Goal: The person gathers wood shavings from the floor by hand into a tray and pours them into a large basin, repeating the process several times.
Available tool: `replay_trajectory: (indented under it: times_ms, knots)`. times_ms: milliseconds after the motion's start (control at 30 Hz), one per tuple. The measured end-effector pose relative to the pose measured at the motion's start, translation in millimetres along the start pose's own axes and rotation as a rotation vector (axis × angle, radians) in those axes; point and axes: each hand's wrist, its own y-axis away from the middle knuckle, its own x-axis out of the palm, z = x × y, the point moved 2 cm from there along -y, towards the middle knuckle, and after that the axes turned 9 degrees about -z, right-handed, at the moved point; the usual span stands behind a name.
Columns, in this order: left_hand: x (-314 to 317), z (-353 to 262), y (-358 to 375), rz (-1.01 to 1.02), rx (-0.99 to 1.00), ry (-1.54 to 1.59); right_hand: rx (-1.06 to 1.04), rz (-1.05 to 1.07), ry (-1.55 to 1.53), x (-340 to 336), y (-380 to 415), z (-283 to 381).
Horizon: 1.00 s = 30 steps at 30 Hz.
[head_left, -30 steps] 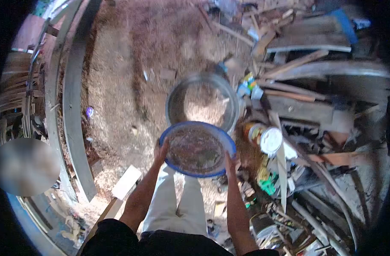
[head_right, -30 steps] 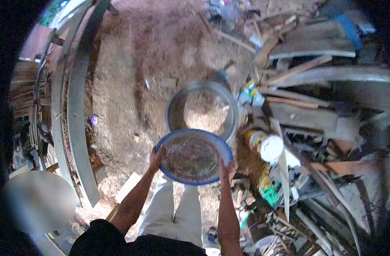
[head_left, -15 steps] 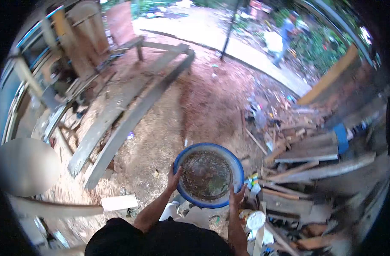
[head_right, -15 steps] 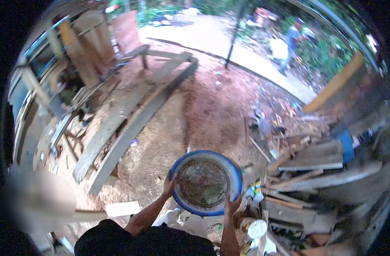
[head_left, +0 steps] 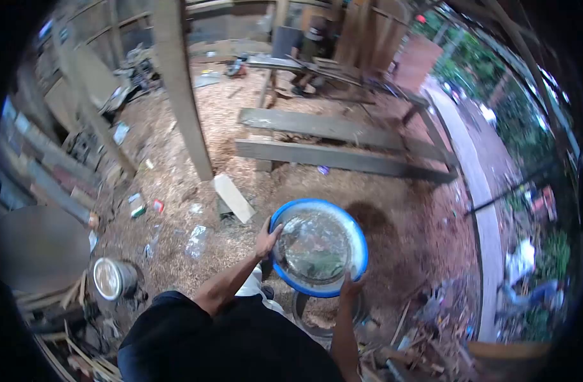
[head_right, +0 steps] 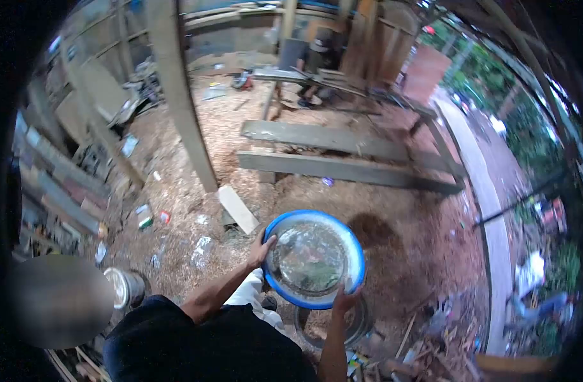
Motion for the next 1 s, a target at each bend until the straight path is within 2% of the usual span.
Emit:
replay_trajectory:
  times_ms: [33,100,133,233,433,467,567,600,700,767,867,967,1000]
  knots:
    - [-13.1,10.7,5.1,-0.011,0.021,0.243,-0.04,0.033,-0.007,3.1,1.7,13.2]
    - [-54.2,19.9,22.0,-0.141,0.092,0.206,-0.203,0.12,-0.01,12.8,18.2,38.8]
    - [-72.8,26.0,28.8,-0.193,0.086,0.216,-0.22,0.18,-0.142,26.5,25.7,43.4]
    - [-124.1,50.4,40.9,-0.316,0.028,0.268,-0.221,0.318,-0.213,54.5,50.3,65.7]
    - [-237.8,95.5,45.5,-0.56,0.01,0.201,-0.414,0.494,-0.126,120.7,120.6,134.0]
    - [-249.9,106.2,47.9,-0.592,-0.081,0.233,-0.433,0.514,-0.131,131.4,131.0,140.5]
    - [-290.8,130.5,46.7,-0.723,-0.06,0.296,-0.534,0.564,-0.159,167.2,167.4,173.5]
    - [-311.2,136.0,44.3,-0.663,-0.089,0.321,-0.534,0.592,-0.13,175.3,183.8,186.4]
    - [-373.3,151.6,32.3,-0.708,-0.095,0.302,-0.54,0.627,-0.12,202.4,242.0,222.5]
    - [-416.0,158.5,11.1,-0.771,-0.026,0.356,-0.545,0.634,-0.14,227.4,281.2,247.0]
    - [-479.7,182.2,-18.1,-0.834,-0.075,0.244,-0.591,0.657,-0.12,270.0,332.7,274.4]
    - [-532.2,179.0,-40.5,-0.887,-0.092,0.277,-0.614,0.678,-0.148,302.5,375.7,308.1]
    - [-551.3,163.9,-34.8,-0.821,-0.07,0.311,-0.579,0.735,-0.119,308.7,385.5,318.7]
